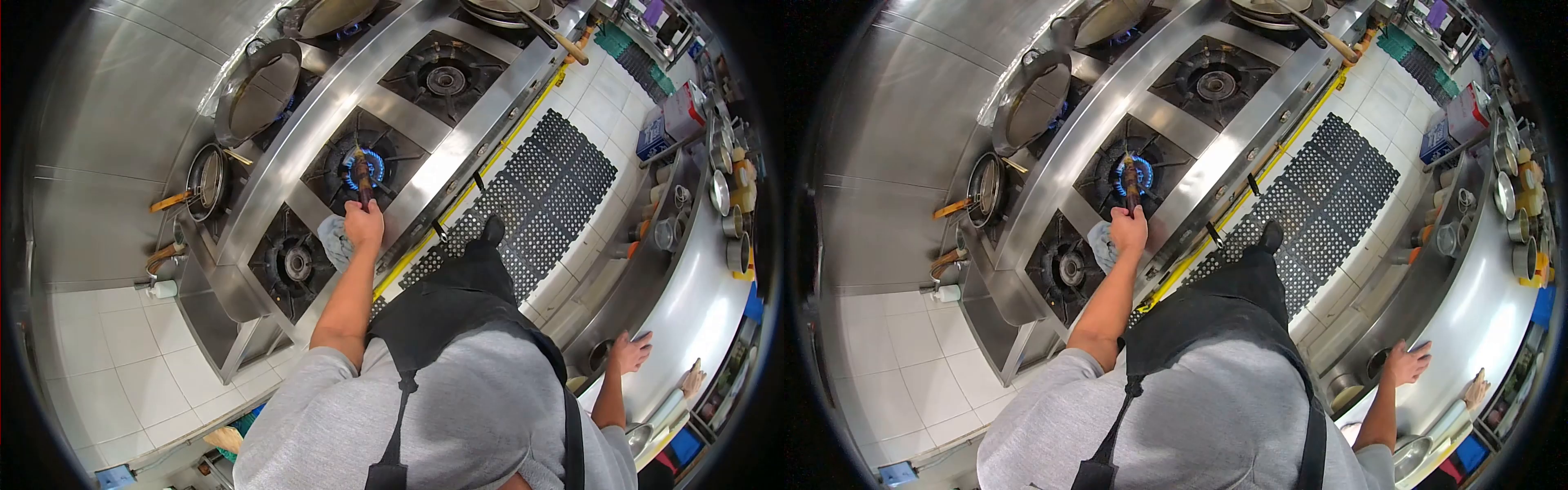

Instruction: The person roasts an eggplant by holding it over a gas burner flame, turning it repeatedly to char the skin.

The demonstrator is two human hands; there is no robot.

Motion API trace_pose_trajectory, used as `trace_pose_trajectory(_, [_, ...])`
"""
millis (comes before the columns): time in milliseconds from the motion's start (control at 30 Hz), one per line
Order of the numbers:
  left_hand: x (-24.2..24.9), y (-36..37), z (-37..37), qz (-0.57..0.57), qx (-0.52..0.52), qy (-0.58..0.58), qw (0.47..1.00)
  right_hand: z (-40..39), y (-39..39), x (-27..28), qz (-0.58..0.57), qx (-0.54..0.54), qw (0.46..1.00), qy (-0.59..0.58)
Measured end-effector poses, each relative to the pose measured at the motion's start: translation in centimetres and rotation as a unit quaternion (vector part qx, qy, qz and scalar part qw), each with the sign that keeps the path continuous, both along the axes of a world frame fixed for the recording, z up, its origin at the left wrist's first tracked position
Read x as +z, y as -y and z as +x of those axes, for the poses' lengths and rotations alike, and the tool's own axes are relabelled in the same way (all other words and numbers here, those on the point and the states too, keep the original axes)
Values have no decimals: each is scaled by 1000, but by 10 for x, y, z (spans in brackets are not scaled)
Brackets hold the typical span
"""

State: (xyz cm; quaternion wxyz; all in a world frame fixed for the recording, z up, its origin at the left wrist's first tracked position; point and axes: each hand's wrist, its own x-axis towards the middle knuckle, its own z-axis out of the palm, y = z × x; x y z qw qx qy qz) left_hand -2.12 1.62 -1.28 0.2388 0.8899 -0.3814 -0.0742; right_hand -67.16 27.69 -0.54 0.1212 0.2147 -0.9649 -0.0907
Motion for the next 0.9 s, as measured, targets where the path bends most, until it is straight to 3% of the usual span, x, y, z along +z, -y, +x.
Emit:
trace_pose_trajectory(333, [-18,4,10,-71,-29,40,996,1,-1,1,-9,11,1000,-1])
trace_pose_trajectory(833, [2,13,7,-27,-22,-17,999,1,-2,1,-4,-3,1000,2])
trace_pose_trajectory(900, [-14,6,15,-69,-29,2,997,-2,-1,-3,-6,-3,1000,2])
